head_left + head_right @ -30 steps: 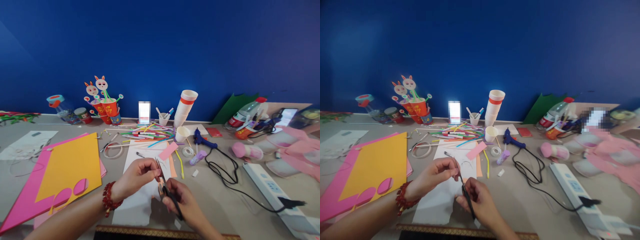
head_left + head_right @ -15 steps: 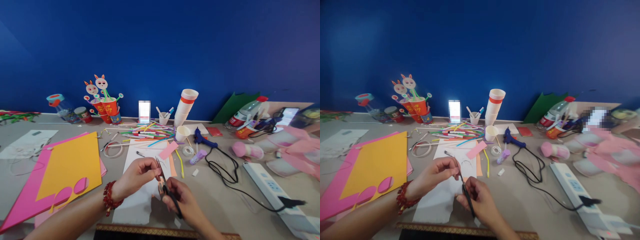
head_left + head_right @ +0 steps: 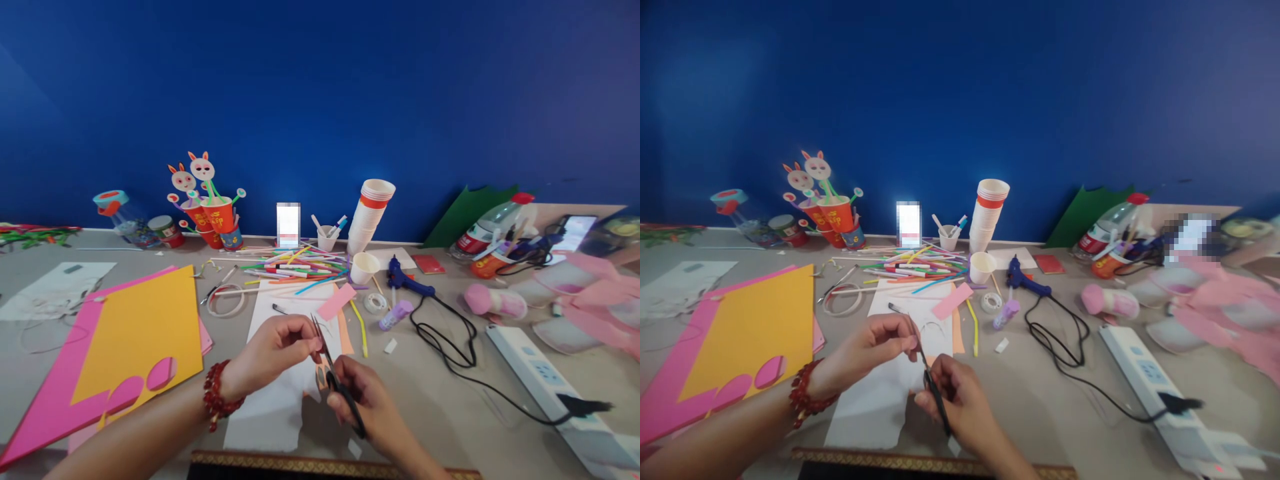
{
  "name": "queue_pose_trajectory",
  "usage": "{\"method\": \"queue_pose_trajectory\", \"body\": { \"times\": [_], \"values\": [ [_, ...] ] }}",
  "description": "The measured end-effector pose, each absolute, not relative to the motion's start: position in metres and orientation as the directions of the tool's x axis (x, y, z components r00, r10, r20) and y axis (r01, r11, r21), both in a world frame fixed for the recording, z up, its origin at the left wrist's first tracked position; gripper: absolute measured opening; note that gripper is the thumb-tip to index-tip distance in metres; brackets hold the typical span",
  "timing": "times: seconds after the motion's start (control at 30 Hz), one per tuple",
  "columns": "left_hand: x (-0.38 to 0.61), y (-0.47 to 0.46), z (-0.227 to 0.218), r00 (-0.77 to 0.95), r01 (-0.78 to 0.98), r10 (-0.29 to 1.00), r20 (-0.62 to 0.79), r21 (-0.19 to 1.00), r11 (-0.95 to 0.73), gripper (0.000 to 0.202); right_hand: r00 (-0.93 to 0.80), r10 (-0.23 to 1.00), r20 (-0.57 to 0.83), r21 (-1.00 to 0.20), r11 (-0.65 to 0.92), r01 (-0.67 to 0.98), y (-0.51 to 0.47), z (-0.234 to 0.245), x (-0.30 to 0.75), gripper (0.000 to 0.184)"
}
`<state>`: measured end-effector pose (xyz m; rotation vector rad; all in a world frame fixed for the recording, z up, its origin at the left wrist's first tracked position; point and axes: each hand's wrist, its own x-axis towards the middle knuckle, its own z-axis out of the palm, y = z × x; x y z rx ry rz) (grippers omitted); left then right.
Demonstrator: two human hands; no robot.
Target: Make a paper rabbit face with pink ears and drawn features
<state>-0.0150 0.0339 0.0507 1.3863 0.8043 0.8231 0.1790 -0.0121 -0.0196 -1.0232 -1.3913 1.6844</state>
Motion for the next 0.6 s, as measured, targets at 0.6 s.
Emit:
{"method": "queue_pose_trajectory", "body": {
  "times": [0.6],
  "values": [
    [-0.0201,0.0337,0.0537,0.505,-0.007,0.861,-0.066,0.997,0.08,0.022,-0.453,0.882,-0.129,-0.991,-0.132,0.024,-0.0102,-0.0199,0.1831,0.059]
  ]
}}
